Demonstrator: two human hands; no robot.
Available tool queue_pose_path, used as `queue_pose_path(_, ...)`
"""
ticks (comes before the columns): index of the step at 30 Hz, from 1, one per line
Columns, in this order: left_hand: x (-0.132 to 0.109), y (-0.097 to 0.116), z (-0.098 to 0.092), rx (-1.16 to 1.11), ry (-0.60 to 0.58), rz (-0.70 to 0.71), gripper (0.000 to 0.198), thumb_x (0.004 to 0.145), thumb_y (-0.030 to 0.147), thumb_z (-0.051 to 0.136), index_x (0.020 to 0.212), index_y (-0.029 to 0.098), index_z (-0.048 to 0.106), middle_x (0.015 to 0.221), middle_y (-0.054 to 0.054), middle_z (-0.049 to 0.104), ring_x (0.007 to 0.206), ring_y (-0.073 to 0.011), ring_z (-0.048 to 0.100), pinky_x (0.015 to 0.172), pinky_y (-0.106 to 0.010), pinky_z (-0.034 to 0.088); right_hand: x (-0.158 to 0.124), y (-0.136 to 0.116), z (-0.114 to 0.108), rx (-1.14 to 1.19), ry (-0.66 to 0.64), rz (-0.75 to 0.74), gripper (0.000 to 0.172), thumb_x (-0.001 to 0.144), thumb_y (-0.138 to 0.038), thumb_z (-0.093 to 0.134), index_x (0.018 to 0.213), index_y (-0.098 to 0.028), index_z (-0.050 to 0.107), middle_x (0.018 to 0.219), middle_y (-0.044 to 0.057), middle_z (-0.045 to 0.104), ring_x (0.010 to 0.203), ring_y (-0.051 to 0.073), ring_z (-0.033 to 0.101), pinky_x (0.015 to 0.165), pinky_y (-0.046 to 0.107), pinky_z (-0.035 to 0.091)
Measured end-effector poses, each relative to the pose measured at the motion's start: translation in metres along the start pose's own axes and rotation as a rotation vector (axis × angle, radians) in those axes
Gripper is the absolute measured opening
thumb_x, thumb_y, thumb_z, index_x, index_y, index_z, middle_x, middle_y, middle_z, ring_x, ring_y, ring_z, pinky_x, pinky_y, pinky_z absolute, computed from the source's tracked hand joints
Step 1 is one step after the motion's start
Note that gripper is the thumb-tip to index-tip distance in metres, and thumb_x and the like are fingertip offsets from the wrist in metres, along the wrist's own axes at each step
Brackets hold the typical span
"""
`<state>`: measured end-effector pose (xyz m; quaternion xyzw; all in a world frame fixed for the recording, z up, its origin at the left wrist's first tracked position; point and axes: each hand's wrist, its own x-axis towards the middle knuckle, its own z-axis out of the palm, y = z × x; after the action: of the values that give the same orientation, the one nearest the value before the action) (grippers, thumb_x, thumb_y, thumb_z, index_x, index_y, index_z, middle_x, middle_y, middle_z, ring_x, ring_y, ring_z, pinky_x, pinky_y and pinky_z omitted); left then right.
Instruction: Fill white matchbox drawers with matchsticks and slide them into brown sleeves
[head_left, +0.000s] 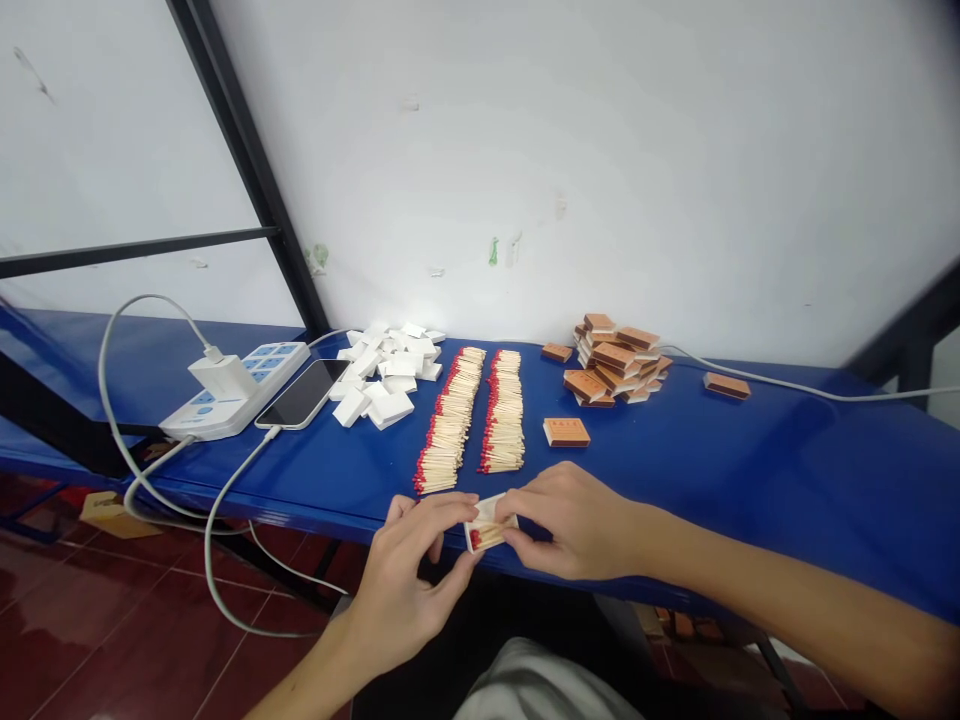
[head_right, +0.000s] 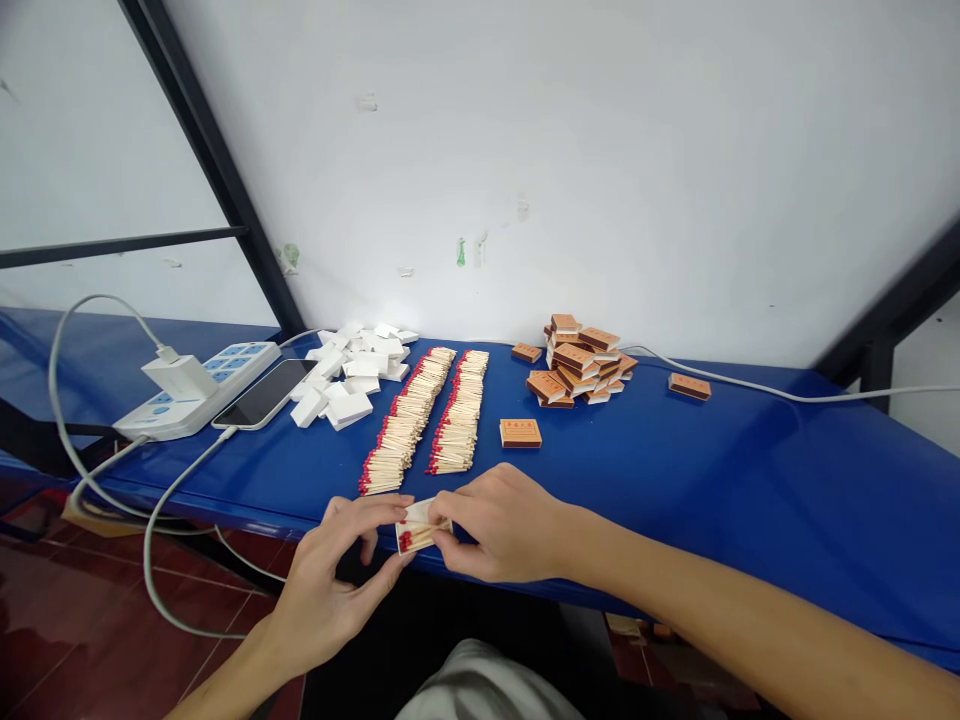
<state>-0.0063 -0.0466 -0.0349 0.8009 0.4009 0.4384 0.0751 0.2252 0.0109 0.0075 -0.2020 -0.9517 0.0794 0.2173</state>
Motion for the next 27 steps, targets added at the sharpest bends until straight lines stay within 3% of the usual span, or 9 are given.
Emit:
queue_pose_path(4,-0.0007,-0.0026,0.0003,0.028,0.029,0.01,0.026,0.092,0.019,0.066,0.117,0.024,0.061,0.119,-0.005,0.074,0.043,-0.0047,0.044,0.072,-0.035,0.048,-0.0005,0.0003,0.0015,-0.029,0.052,-0.046,0.015,0.089,-0.019,0.053,0.093,-0.017,0.066,0.066,0.0,0.068,0.053,0.011,0.055,0.053,0.027,0.026)
queue_pose_path(9,-0.0021,-0.0067,0.0022,-0.039,0.029,0.01,0.027,0.092,0.017,0.067,0.117,0.024,0.062,0.123,-0.006,0.073,0.045,-0.0037,0.05,0.068,-0.03,0.054,0.0,0.0001,0.0022,-0.04,0.051,-0.048,0.017,0.091,-0.019,0.052,0.097,-0.018,0.068,0.066,-0.002,0.067,0.052,0.011,0.053,0.053,0.028,0.027)
queue_pose_path(18,-0.001,-0.0051,0.0018,-0.136,0.014,0.05,0.027,0.091,0.014,0.067,0.117,0.022,0.065,0.121,-0.01,0.073,0.072,-0.0119,0.071,0.047,-0.018,0.053,-0.0021,0.0036,0.004,0.018,0.056,-0.051,0.014,0.09,-0.017,0.054,0.083,-0.018,0.067,0.064,-0.003,0.065,0.053,0.01,0.052,0.055,0.026,0.028)
queue_pose_path(24,0.0008,-0.0049,0.0014,-0.078,0.018,0.1,0.026,0.09,0.013,0.068,0.114,0.022,0.067,0.118,-0.01,0.074,0.093,-0.0192,0.075,0.071,-0.027,0.062,0.0003,-0.0008,0.0022,0.095,0.034,-0.035,0.023,0.089,-0.014,0.055,0.105,-0.019,0.07,0.07,-0.002,0.07,0.054,0.01,0.052,0.054,0.025,0.028)
queue_pose_path(27,0.0043,-0.005,0.0004,-0.03,0.015,0.138,0.027,0.089,0.014,0.069,0.114,0.022,0.067,0.114,-0.008,0.076,0.1,-0.0216,0.075,0.086,-0.034,0.06,0.0032,-0.0042,-0.0012,0.112,-0.001,-0.017,0.019,0.089,-0.013,0.054,0.094,-0.018,0.072,0.064,-0.002,0.066,0.052,0.009,0.047,0.054,0.025,0.027)
